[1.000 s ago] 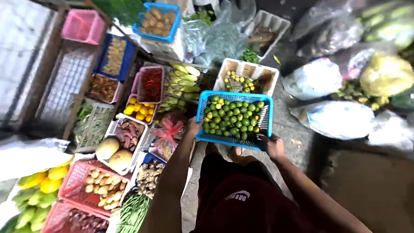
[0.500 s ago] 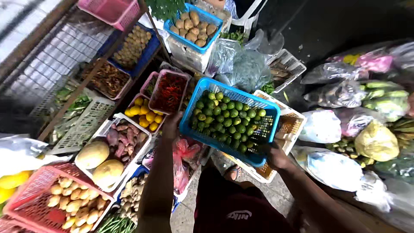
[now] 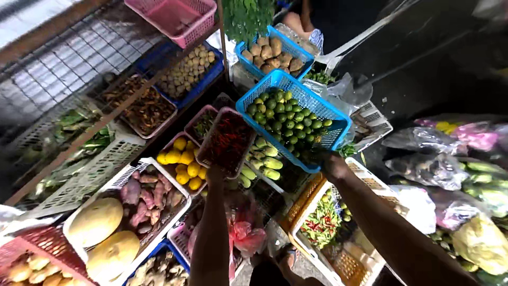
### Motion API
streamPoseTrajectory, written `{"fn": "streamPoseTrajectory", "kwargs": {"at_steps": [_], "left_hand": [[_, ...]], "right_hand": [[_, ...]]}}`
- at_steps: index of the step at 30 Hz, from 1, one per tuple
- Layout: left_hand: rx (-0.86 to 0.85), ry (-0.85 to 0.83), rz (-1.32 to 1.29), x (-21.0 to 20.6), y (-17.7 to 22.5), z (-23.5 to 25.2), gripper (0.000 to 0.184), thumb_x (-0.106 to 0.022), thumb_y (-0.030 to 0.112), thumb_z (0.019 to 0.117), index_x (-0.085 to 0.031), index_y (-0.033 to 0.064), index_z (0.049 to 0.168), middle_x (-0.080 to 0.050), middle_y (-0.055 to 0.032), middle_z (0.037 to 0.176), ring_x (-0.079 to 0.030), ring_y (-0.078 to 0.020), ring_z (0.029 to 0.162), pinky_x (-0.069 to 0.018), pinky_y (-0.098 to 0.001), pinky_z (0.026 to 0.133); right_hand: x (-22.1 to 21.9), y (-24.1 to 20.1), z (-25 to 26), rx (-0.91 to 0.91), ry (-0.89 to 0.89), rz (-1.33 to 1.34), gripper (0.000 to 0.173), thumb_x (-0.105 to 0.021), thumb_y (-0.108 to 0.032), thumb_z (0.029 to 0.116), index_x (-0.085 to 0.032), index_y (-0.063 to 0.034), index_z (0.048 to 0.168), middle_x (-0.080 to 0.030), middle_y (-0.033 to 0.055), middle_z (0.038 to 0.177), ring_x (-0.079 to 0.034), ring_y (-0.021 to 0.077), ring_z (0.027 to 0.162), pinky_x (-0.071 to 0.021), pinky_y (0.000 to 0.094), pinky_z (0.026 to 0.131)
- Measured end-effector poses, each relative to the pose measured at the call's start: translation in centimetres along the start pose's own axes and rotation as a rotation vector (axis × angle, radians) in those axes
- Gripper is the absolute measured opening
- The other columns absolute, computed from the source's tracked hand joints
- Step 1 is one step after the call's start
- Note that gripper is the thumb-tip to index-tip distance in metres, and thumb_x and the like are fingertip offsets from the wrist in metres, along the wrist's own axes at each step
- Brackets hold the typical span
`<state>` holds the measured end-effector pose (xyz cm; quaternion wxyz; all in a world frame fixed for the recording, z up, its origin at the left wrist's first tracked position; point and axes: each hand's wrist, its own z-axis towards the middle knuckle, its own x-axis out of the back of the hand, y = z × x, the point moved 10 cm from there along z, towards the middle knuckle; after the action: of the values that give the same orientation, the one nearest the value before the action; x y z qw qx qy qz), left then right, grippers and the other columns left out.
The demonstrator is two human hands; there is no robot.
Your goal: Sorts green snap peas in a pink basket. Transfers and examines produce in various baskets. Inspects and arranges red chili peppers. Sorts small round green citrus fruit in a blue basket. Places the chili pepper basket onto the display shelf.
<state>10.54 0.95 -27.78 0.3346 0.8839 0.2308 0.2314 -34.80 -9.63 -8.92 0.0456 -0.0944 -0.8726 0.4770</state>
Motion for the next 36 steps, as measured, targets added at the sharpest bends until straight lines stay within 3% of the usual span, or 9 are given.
{"fn": "streamPoseTrajectory", "kwargs": {"at_steps": [4,7,11,14,16,19,23,27,36], "left_hand": [[-0.057,0.013,-0.036,6.1,1.0,-5.3,0.034,-0.057,0.024,0.1059,-0.061,-0.0026,0.125,-0.068,-0.0152,0.096,-0.067,-0.0217,0.080,-0.0593,-0.0429,0.073],[0.000,0.112,-0.074,12.1,0.9,-8.9,0.027,-0.062,0.019,0.1027,-0.061,-0.0024,0.119,-0.067,-0.0116,0.085,-0.066,-0.0182,0.068,-0.0593,-0.0391,0.061],[-0.001,0.206,-0.119,18.5,-0.8,-11.7,0.021,-0.061,0.012,0.1025,-0.061,-0.0025,0.118,-0.069,-0.0094,0.087,-0.067,-0.0151,0.070,-0.0601,-0.0354,0.063],[-0.036,0.238,-0.165,20.6,-2.1,-13.3,0.015,-0.058,0.009,0.1007,-0.058,0.0011,0.114,-0.067,-0.0028,0.084,-0.066,-0.0089,0.068,-0.0592,-0.0298,0.061],[-0.048,0.241,-0.204,21.4,-2.7,-14.3,0.015,-0.056,0.009,0.1019,-0.058,0.0027,0.115,-0.069,-0.0026,0.086,-0.069,-0.0102,0.073,-0.0616,-0.0318,0.065],[-0.062,0.209,-0.300,21.7,-3.4,-15.0,0.016,-0.050,0.009,0.1042,-0.056,0.0052,0.118,-0.072,-0.0023,0.091,-0.072,-0.0119,0.080,-0.0639,-0.0341,0.069],[-0.063,0.170,-0.377,21.4,-3.1,-16.0,0.016,-0.048,0.004,0.1026,-0.056,0.0057,0.116,-0.073,-0.0014,0.093,-0.073,-0.0114,0.084,-0.0644,-0.0341,0.076],[-0.034,0.144,-0.396,20.8,-3.8,-16.0,0.017,-0.046,0.005,0.1041,-0.054,0.0071,0.118,-0.073,-0.0015,0.095,-0.073,-0.0124,0.086,-0.0644,-0.0353,0.077],[0.013,0.141,-0.326,19.0,-4.7,-15.1,0.016,-0.047,0.005,0.1033,-0.056,0.0058,0.117,-0.073,-0.0022,0.092,-0.073,-0.0130,0.080,-0.0650,-0.0350,0.070]], "right_hand": [[-6.2,0.0,3.7,-0.113,-0.019,0.015,0.021,-0.048,-0.011,0.1076,-0.059,0.0014,0.119,-0.070,0.0141,0.096,-0.071,0.0234,0.081,-0.0625,0.0408,0.069],[-11.4,1.3,6.6,-0.152,-0.064,0.085,0.024,-0.048,-0.013,0.1077,-0.056,0.0015,0.125,-0.068,0.0178,0.103,-0.070,0.0272,0.086,-0.0616,0.0445,0.072],[-17.7,4.0,11.0,-0.184,-0.056,0.072,0.029,-0.054,-0.015,0.1048,-0.054,-0.0010,0.131,-0.066,0.0193,0.109,-0.069,0.0301,0.089,-0.0610,0.0482,0.072],[-21.1,4.2,13.4,-0.170,-0.002,-0.063,0.038,-0.059,-0.010,0.1003,-0.052,0.0005,0.136,-0.061,0.0245,0.119,-0.066,0.0358,0.096,-0.0598,0.0540,0.075],[-22.4,4.8,14.8,-0.183,0.046,-0.174,0.040,-0.062,-0.014,0.1006,-0.053,0.0013,0.137,-0.060,0.0275,0.125,-0.066,0.0403,0.104,-0.0591,0.0592,0.081],[-23.3,6.6,17.7,-0.167,0.104,-0.251,0.040,-0.066,-0.019,0.0979,-0.057,0.0012,0.131,-0.062,0.0277,0.120,-0.066,0.0411,0.102,-0.0573,0.0606,0.080],[-22.7,9.2,19.8,-0.172,0.125,-0.340,0.037,-0.064,-0.021,0.0997,-0.059,0.0032,0.128,-0.062,0.0285,0.121,-0.064,0.0422,0.107,-0.0534,0.0629,0.087],[-22.1,11.1,20.5,-0.235,0.159,-0.245,0.037,-0.057,-0.021,0.1042,-0.055,0.0011,0.134,-0.059,0.0280,0.126,-0.063,0.0412,0.107,-0.0550,0.0607,0.083],[-22.2,12.1,22.3,-0.281,0.095,-0.368,0.042,-0.060,-0.020,0.1022,-0.054,0.0022,0.137,-0.060,0.0282,0.129,-0.066,0.0410,0.110,-0.0584,0.0589,0.087]]}}
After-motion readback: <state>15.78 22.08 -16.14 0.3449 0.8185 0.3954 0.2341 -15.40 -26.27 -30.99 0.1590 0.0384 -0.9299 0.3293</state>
